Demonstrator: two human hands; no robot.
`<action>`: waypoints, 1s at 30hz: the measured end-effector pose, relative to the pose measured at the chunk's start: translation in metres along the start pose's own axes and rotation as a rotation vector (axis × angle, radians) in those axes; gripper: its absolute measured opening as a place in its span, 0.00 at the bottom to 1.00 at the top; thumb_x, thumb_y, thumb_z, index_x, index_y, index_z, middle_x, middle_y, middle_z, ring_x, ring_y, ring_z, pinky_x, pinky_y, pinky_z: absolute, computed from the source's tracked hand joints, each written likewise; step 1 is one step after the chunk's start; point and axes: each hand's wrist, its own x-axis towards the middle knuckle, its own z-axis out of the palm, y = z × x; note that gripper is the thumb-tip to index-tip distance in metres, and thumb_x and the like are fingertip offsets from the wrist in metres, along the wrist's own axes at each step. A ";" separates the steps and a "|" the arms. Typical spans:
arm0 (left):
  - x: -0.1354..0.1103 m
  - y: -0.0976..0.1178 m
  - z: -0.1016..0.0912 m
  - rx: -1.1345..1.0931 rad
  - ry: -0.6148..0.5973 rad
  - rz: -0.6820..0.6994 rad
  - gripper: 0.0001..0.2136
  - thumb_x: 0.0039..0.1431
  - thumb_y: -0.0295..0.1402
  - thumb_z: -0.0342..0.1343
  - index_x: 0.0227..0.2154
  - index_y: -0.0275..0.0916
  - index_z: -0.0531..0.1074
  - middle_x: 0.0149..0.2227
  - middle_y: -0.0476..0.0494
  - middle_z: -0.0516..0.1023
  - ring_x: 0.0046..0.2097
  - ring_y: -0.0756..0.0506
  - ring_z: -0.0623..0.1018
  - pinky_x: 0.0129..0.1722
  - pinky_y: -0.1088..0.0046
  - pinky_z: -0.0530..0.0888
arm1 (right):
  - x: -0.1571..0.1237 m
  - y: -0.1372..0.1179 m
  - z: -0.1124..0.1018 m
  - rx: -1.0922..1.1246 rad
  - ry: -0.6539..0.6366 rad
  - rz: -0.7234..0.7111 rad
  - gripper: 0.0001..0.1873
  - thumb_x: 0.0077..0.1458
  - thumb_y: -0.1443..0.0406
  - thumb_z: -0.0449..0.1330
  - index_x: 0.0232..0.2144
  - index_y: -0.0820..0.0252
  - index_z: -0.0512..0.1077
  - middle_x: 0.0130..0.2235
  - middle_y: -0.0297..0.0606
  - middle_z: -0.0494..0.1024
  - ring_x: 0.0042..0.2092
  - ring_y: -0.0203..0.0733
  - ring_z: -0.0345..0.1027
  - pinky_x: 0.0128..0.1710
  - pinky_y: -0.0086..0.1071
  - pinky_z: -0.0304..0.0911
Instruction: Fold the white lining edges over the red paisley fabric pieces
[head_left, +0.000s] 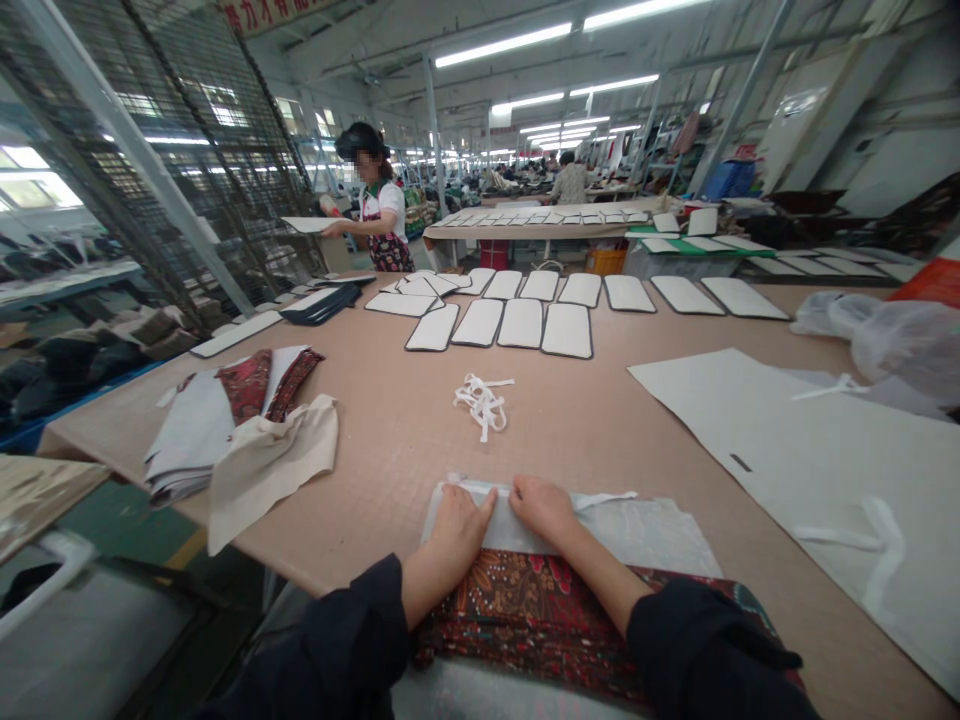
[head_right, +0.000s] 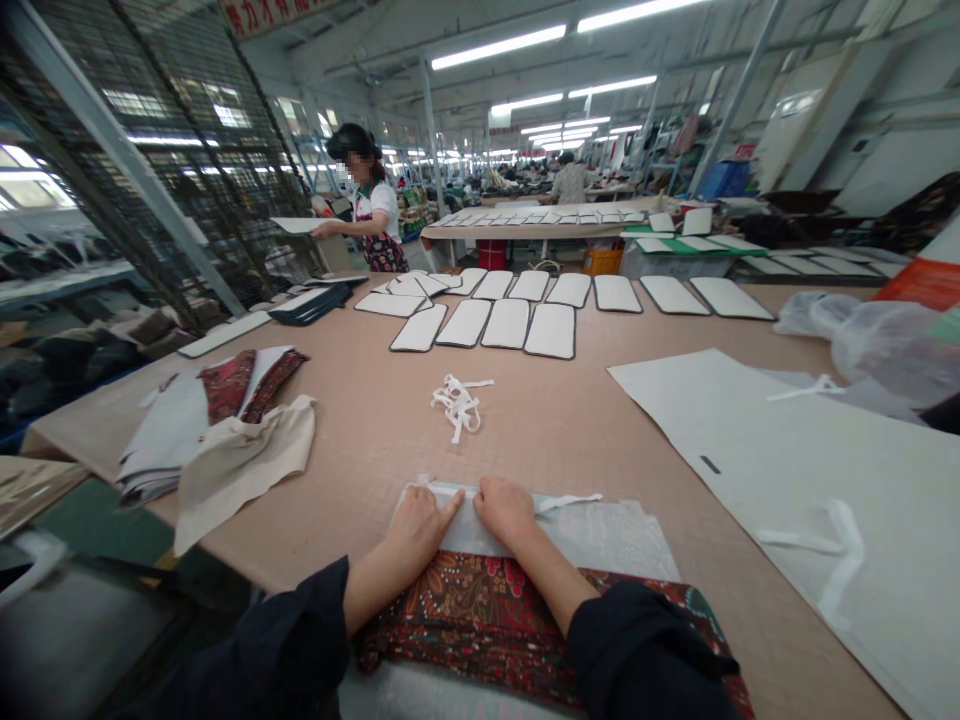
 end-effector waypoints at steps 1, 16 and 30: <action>0.001 0.001 0.002 -0.006 0.000 -0.011 0.21 0.61 0.26 0.42 0.57 0.44 0.56 0.39 0.32 0.74 0.41 0.38 0.74 0.39 0.59 0.64 | 0.000 0.000 0.000 -0.006 -0.002 -0.005 0.15 0.55 0.63 0.46 0.35 0.58 0.72 0.38 0.43 0.77 0.40 0.45 0.70 0.35 0.33 0.59; 0.011 -0.007 0.000 -0.105 0.159 0.210 0.11 0.58 0.24 0.44 0.42 0.31 0.67 0.40 0.36 0.70 0.41 0.42 0.70 0.38 0.65 0.67 | -0.017 0.063 -0.029 -0.060 -0.063 -0.008 0.18 0.59 0.61 0.44 0.33 0.59 0.72 0.39 0.44 0.76 0.41 0.45 0.69 0.35 0.32 0.57; 0.007 0.009 -0.032 -0.073 0.100 0.186 0.23 0.59 0.23 0.41 0.57 0.44 0.54 0.37 0.39 0.71 0.37 0.43 0.72 0.35 0.68 0.66 | -0.025 0.102 -0.018 -0.024 -0.040 0.119 0.16 0.56 0.62 0.45 0.34 0.59 0.72 0.38 0.44 0.77 0.41 0.46 0.70 0.35 0.32 0.57</action>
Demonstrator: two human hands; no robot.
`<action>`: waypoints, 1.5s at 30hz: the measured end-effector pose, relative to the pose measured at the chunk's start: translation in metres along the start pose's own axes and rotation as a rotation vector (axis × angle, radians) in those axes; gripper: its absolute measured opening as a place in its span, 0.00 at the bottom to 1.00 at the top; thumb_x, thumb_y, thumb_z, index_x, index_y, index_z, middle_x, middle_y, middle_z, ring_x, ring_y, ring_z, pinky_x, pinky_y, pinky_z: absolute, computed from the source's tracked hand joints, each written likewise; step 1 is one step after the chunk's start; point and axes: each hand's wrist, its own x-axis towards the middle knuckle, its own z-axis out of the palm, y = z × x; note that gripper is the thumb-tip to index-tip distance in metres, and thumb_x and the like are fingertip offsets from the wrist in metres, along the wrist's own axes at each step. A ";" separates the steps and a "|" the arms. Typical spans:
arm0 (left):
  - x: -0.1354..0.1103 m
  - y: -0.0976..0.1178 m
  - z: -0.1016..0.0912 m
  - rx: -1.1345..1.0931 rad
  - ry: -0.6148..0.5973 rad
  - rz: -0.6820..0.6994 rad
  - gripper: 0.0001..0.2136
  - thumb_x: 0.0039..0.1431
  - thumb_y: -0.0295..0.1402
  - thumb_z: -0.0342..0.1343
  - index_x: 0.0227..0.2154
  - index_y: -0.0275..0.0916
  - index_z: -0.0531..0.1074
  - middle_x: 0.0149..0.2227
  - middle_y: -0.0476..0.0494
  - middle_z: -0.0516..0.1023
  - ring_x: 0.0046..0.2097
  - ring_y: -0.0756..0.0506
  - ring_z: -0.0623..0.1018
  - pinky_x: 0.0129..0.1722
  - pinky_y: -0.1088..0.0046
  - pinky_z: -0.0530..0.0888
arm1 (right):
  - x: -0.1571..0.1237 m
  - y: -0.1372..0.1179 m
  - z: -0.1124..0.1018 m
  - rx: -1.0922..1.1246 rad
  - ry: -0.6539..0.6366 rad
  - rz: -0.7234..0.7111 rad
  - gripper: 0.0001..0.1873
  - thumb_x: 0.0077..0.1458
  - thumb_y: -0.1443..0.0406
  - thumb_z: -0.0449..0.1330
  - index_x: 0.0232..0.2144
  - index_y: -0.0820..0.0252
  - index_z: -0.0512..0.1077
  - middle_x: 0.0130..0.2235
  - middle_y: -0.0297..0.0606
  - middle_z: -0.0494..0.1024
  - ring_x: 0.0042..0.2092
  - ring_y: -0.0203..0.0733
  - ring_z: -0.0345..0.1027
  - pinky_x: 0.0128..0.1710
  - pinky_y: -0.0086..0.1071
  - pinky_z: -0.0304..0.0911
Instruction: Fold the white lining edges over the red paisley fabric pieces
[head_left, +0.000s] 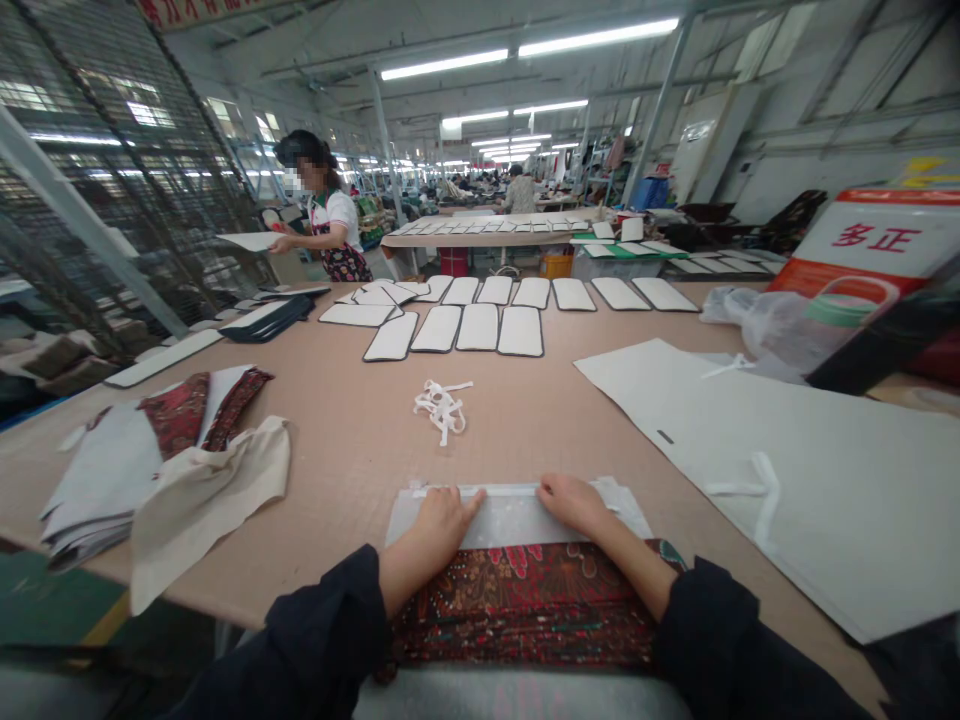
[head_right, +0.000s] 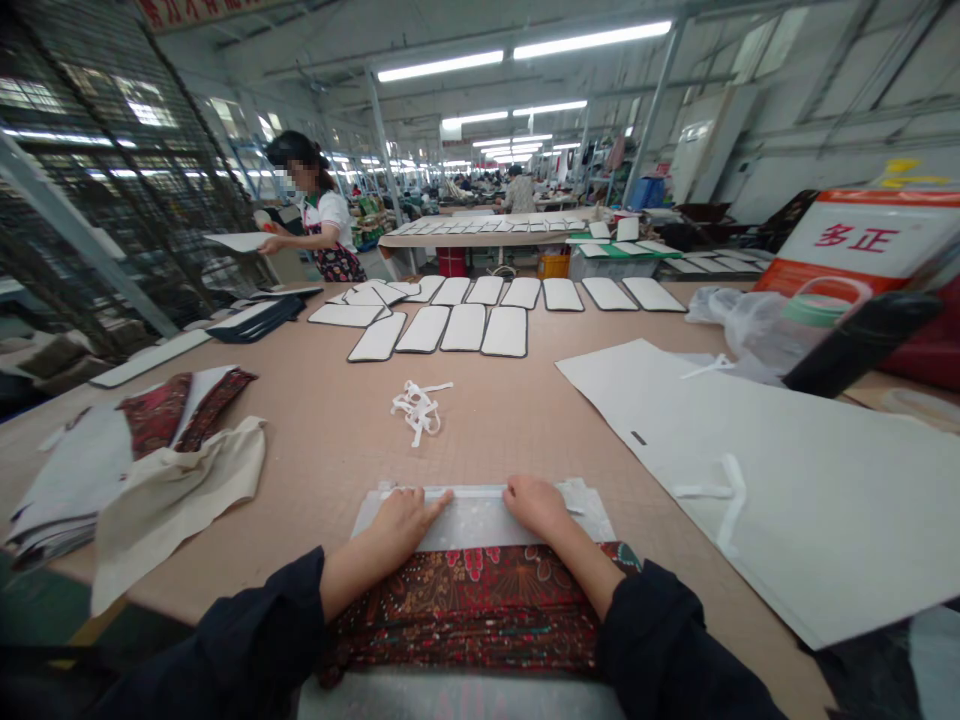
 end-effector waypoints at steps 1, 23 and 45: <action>0.000 0.001 0.000 -0.004 0.000 -0.002 0.23 0.59 0.23 0.41 0.57 0.45 0.55 0.37 0.40 0.71 0.37 0.43 0.72 0.35 0.68 0.65 | 0.000 -0.001 -0.001 0.001 -0.002 0.001 0.16 0.56 0.62 0.45 0.34 0.59 0.72 0.39 0.45 0.77 0.41 0.46 0.70 0.35 0.32 0.58; 0.057 0.062 -0.008 -0.097 0.065 0.123 0.13 0.58 0.23 0.41 0.42 0.30 0.67 0.40 0.34 0.69 0.42 0.41 0.70 0.36 0.66 0.70 | -0.005 0.027 -0.013 -0.041 0.049 0.016 0.16 0.56 0.59 0.49 0.37 0.61 0.73 0.39 0.47 0.76 0.41 0.47 0.70 0.36 0.33 0.59; 0.057 0.059 0.005 -0.066 0.158 0.108 0.16 0.56 0.20 0.42 0.46 0.31 0.64 0.42 0.34 0.69 0.43 0.42 0.69 0.37 0.67 0.69 | -0.012 0.106 -0.005 0.229 0.145 0.322 0.09 0.52 0.64 0.52 0.30 0.61 0.71 0.33 0.37 0.76 0.35 0.36 0.66 0.30 0.25 0.51</action>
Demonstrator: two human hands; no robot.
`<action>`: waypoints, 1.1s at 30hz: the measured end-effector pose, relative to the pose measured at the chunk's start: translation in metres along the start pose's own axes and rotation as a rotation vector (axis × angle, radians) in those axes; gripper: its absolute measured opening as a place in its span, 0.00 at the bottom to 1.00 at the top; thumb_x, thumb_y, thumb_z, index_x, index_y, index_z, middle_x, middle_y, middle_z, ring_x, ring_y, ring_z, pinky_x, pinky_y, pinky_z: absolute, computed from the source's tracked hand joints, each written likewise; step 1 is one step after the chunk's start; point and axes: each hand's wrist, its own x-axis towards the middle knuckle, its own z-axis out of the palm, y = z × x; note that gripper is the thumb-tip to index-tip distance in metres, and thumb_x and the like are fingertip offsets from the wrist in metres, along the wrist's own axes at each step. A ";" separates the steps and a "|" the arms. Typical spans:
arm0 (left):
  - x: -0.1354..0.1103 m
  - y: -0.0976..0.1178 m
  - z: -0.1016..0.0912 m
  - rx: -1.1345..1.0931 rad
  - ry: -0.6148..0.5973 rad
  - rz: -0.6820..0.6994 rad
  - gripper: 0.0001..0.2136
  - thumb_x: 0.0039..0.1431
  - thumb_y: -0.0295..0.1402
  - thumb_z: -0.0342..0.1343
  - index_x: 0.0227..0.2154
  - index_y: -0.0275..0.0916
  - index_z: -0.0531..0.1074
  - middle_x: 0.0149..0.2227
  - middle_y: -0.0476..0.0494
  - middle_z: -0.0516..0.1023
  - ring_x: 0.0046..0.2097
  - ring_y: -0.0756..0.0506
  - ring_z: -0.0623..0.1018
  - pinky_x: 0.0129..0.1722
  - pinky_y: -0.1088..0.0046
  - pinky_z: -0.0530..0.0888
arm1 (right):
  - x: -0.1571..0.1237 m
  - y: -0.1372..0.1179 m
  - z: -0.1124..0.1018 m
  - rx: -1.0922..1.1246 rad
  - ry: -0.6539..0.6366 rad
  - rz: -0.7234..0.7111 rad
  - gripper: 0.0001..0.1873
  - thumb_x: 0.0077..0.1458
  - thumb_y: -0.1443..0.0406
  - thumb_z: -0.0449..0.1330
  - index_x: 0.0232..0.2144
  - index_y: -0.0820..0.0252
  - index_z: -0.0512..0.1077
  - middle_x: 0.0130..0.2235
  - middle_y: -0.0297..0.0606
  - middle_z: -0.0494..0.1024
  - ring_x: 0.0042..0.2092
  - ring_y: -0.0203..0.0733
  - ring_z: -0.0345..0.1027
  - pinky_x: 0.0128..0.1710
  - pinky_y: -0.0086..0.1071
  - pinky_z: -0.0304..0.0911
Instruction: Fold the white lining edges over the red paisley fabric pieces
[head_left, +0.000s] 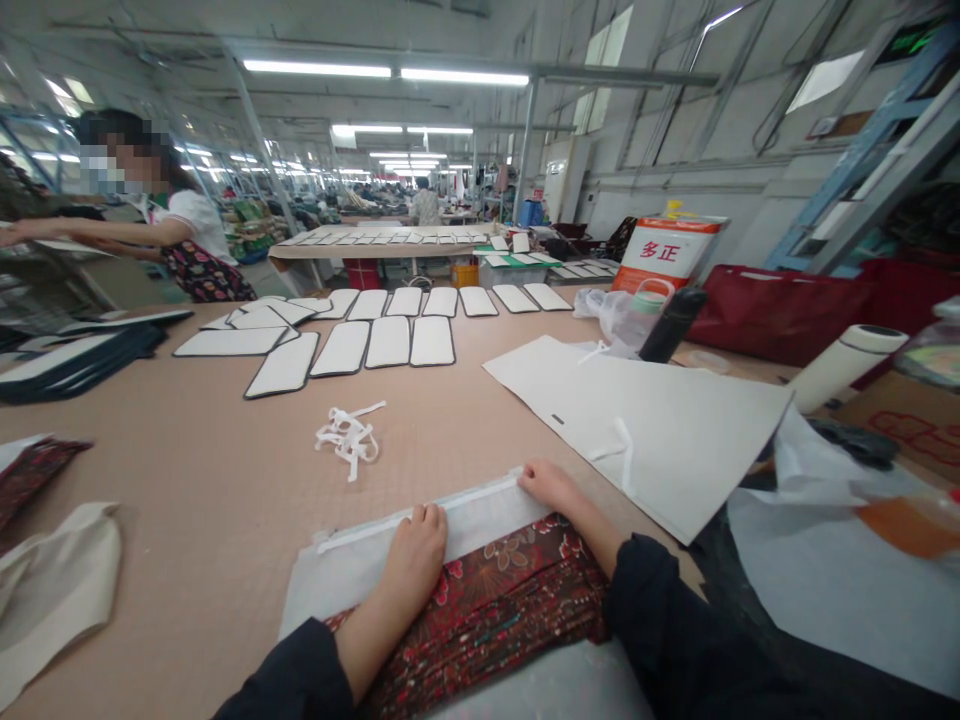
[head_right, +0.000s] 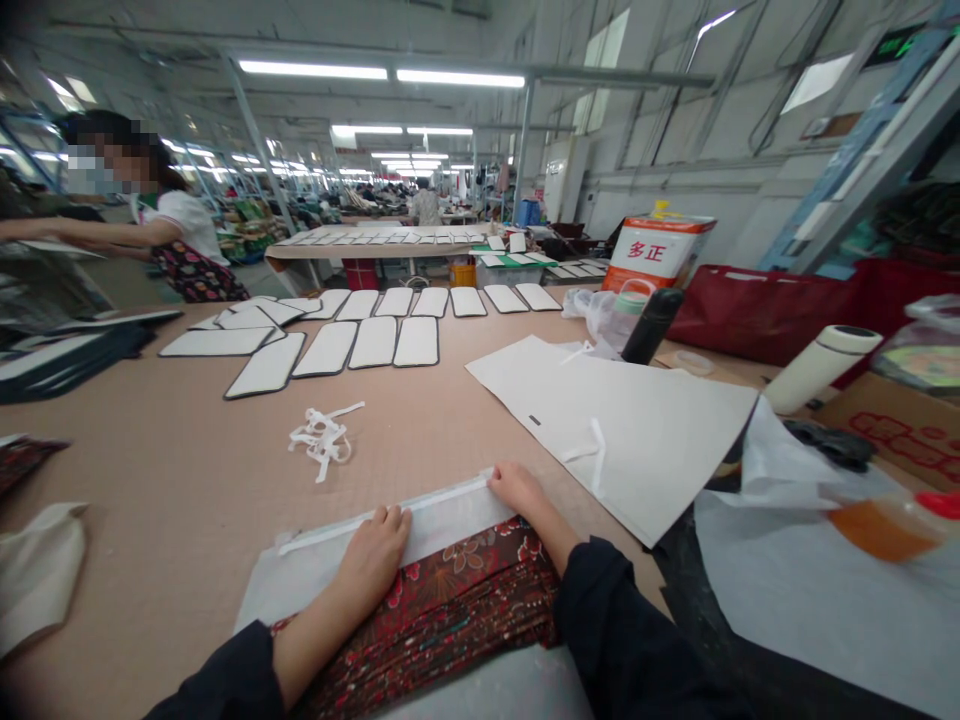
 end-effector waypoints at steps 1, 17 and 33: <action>0.000 0.000 0.000 -0.004 -0.001 0.004 0.16 0.56 0.20 0.42 0.47 0.30 0.64 0.42 0.34 0.69 0.43 0.42 0.69 0.37 0.67 0.69 | 0.000 0.000 -0.001 -0.004 -0.002 -0.001 0.09 0.52 0.64 0.52 0.30 0.61 0.71 0.33 0.37 0.76 0.35 0.37 0.66 0.30 0.26 0.51; -0.002 -0.001 0.002 0.009 0.026 0.005 0.14 0.58 0.22 0.41 0.45 0.31 0.65 0.41 0.35 0.69 0.43 0.41 0.69 0.37 0.65 0.70 | 0.014 -0.019 -0.043 -0.169 -0.323 -0.033 0.08 0.45 0.68 0.57 0.24 0.68 0.75 0.26 0.43 0.76 0.28 0.41 0.68 0.29 0.28 0.58; -0.036 -0.023 0.004 -0.131 -0.083 -0.088 0.12 0.57 0.23 0.42 0.40 0.31 0.69 0.42 0.36 0.70 0.43 0.41 0.69 0.37 0.67 0.70 | -0.056 -0.058 0.030 -0.321 0.057 -0.749 0.16 0.56 0.73 0.47 0.43 0.60 0.68 0.44 0.44 0.70 0.47 0.45 0.61 0.46 0.34 0.56</action>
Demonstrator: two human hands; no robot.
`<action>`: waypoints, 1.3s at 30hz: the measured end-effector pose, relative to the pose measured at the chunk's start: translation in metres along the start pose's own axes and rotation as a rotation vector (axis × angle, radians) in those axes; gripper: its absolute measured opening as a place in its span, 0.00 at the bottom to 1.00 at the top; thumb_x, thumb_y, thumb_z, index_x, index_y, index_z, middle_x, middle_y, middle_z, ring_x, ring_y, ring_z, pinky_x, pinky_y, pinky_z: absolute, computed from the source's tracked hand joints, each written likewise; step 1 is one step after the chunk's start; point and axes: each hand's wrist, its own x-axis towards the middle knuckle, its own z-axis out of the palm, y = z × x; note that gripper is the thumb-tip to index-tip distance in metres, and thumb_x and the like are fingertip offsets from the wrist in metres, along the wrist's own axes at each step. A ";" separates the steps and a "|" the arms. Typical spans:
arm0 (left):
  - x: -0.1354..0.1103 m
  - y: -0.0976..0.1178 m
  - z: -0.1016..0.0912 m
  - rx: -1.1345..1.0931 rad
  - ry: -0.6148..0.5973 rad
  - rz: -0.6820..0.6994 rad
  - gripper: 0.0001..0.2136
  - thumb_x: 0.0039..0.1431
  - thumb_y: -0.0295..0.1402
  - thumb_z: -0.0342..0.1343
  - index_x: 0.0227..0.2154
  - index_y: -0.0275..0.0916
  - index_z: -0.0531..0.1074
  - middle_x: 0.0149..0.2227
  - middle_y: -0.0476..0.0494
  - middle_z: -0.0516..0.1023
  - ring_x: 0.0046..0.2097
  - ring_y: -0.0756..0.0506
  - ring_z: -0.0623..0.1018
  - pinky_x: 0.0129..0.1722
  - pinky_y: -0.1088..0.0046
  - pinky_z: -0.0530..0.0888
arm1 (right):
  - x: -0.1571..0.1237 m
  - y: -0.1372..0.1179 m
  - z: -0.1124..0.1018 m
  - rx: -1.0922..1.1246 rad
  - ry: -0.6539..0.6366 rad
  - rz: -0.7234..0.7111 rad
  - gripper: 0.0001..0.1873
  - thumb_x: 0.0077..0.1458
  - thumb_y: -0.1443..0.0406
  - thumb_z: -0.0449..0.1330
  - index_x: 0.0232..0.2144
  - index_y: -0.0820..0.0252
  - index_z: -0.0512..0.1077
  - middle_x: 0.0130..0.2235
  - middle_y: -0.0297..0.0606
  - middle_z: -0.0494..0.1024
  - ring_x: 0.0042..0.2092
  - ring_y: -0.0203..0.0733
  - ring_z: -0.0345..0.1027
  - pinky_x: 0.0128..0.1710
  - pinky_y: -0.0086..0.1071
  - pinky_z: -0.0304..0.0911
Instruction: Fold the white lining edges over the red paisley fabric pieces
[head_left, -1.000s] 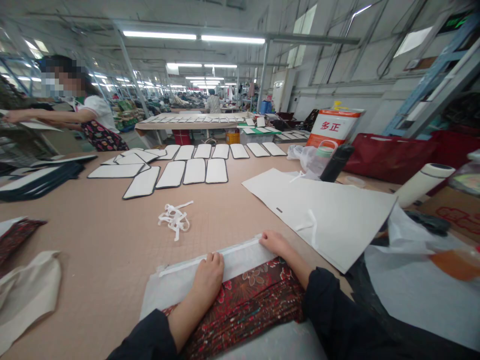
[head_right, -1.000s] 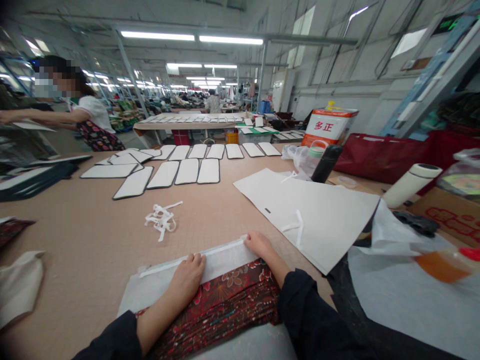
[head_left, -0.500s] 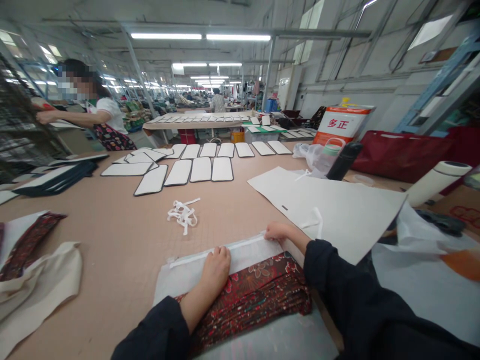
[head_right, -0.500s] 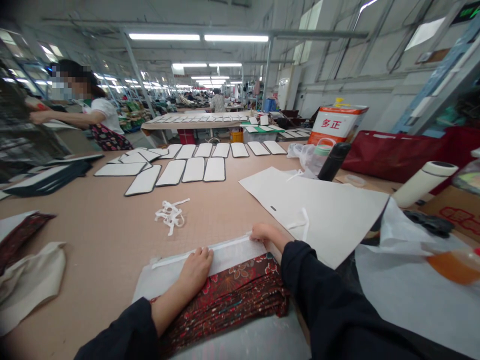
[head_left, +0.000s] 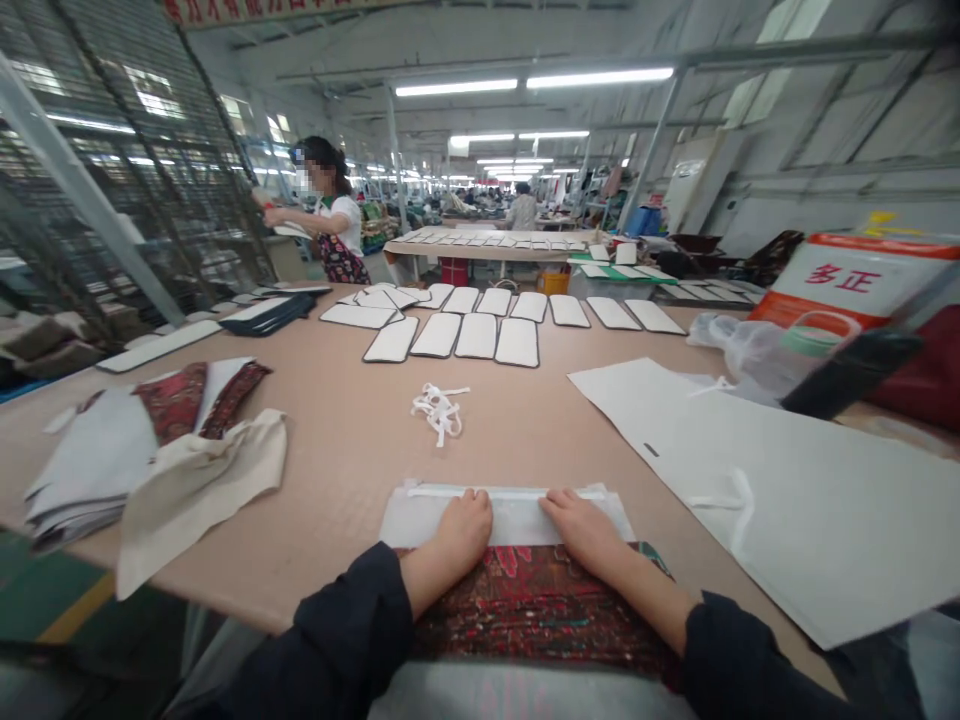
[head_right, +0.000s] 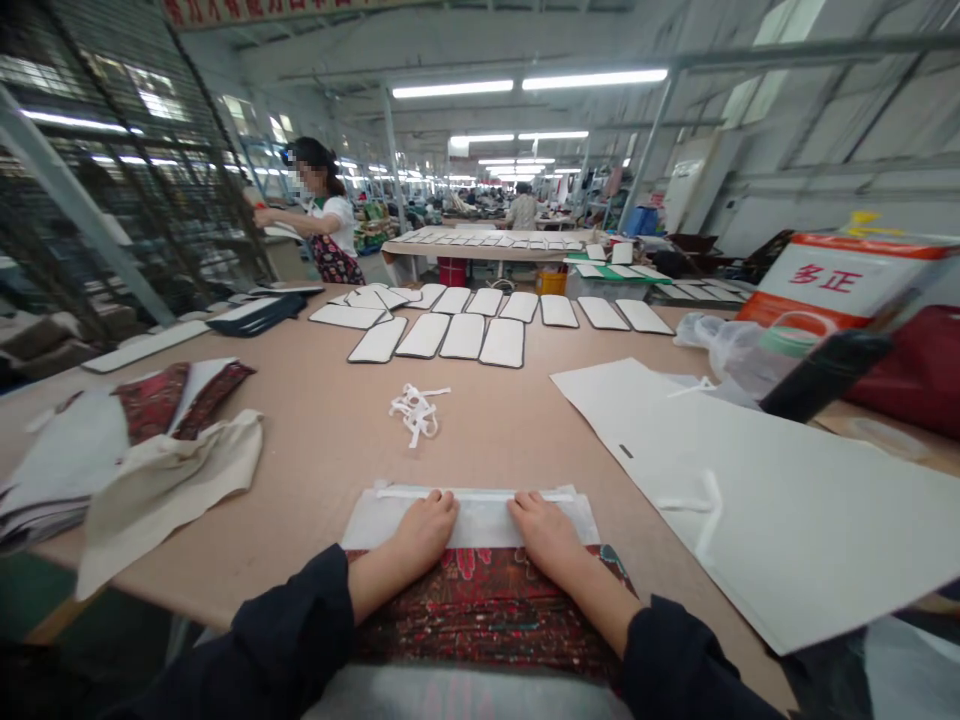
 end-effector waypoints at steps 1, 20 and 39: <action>-0.008 -0.010 0.001 -0.007 -0.017 -0.021 0.13 0.57 0.22 0.42 0.40 0.31 0.69 0.42 0.36 0.70 0.43 0.41 0.69 0.37 0.67 0.70 | -0.005 0.011 0.001 0.007 -0.003 0.006 0.17 0.55 0.73 0.46 0.43 0.60 0.69 0.44 0.44 0.71 0.47 0.44 0.62 0.47 0.34 0.56; -0.048 -0.059 0.018 0.022 0.014 -0.192 0.18 0.59 0.25 0.40 0.51 0.35 0.63 0.51 0.37 0.66 0.51 0.37 0.66 0.55 0.52 0.57 | -0.024 0.092 0.026 0.182 0.040 0.081 0.18 0.54 0.68 0.45 0.38 0.57 0.74 0.44 0.42 0.75 0.47 0.46 0.68 0.48 0.39 0.64; 0.009 -0.059 -0.048 -0.178 -0.074 0.050 0.16 0.52 0.26 0.47 0.43 0.39 0.71 0.45 0.41 0.73 0.48 0.43 0.71 0.50 0.66 0.65 | -0.035 0.091 0.003 0.304 0.141 0.370 0.07 0.52 0.71 0.52 0.31 0.63 0.70 0.38 0.44 0.73 0.42 0.42 0.64 0.44 0.32 0.58</action>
